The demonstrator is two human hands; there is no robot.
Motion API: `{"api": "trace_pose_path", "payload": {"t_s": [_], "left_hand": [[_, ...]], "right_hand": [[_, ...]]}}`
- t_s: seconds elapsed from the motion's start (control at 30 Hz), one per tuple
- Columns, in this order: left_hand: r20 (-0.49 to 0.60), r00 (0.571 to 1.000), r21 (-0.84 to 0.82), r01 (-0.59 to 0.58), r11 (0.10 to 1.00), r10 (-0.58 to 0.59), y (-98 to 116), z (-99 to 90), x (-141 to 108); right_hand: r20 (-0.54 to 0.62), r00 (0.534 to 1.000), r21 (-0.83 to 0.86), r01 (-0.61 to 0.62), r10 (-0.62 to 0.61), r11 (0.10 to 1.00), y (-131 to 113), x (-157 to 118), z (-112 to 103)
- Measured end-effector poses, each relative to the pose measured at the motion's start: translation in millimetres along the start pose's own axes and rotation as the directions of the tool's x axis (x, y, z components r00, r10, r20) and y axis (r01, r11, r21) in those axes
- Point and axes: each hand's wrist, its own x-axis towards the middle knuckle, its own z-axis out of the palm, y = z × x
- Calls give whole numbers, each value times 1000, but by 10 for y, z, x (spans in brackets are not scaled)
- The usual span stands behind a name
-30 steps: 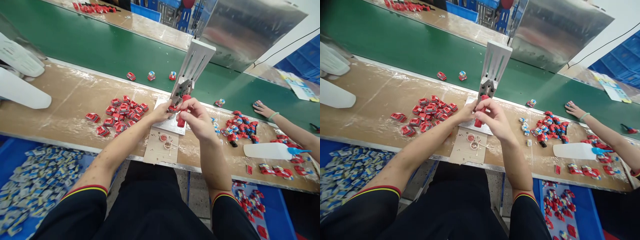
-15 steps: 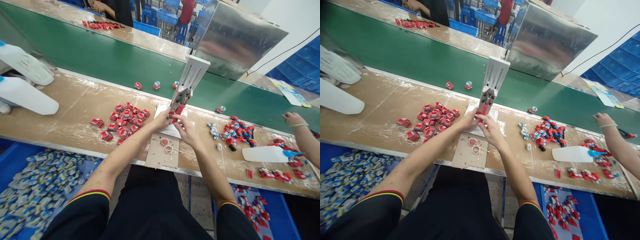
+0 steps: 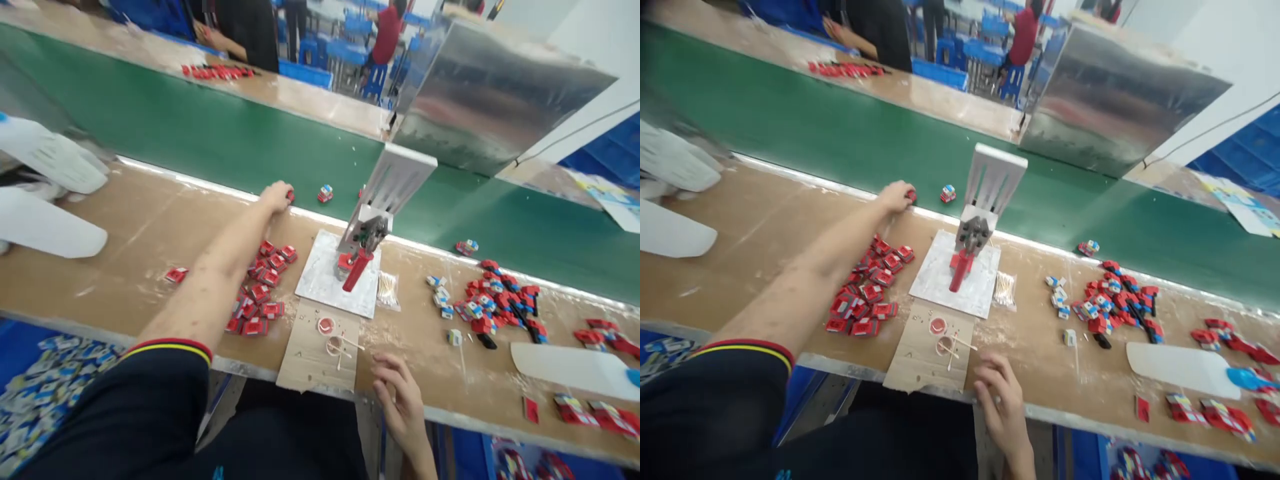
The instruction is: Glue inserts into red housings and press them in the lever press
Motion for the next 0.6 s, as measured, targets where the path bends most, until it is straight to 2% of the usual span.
{"api": "trace_pose_path", "payload": {"t_s": [0.1,0.17,0.2,0.23,0.27,0.3,0.33,0.4,0.47,0.53,0.6], "left_hand": [[-4,1000,-28,-12,1000,12,27,-55,-108],[-38,998,-62,-42,997,39,34,-179,-402],[-58,995,-96,-80,992,75,44,-250,-646],[-111,978,-205,-196,959,176,61,-313,-954],[-165,953,-323,-296,899,254,85,-356,-1316],[-163,943,-429,-332,840,289,113,-370,-1712],[-149,950,-531,-310,789,273,140,-348,-2116],[-89,982,-749,-178,639,168,170,-201,-2852],[51,998,-895,60,441,-34,161,34,-3385],[182,967,-950,220,222,-177,134,276,-3685],[298,925,-945,321,65,-238,123,458,-3808]], "right_hand": [[39,999,14,-4,3,1000,41,60,-25],[113,994,26,-6,3,1000,105,118,-7],[157,988,36,-9,3,999,134,150,16],[199,980,49,-10,0,999,157,184,47],[233,972,64,-3,-13,998,172,221,79],[257,966,79,12,-32,997,179,258,110],[271,961,93,32,-56,995,178,296,138],[281,953,110,82,-110,991,159,373,183],[287,946,110,125,-152,986,125,448,229],[299,938,101,150,-174,983,89,514,293],[320,928,90,169,-189,981,61,560,373]]}}
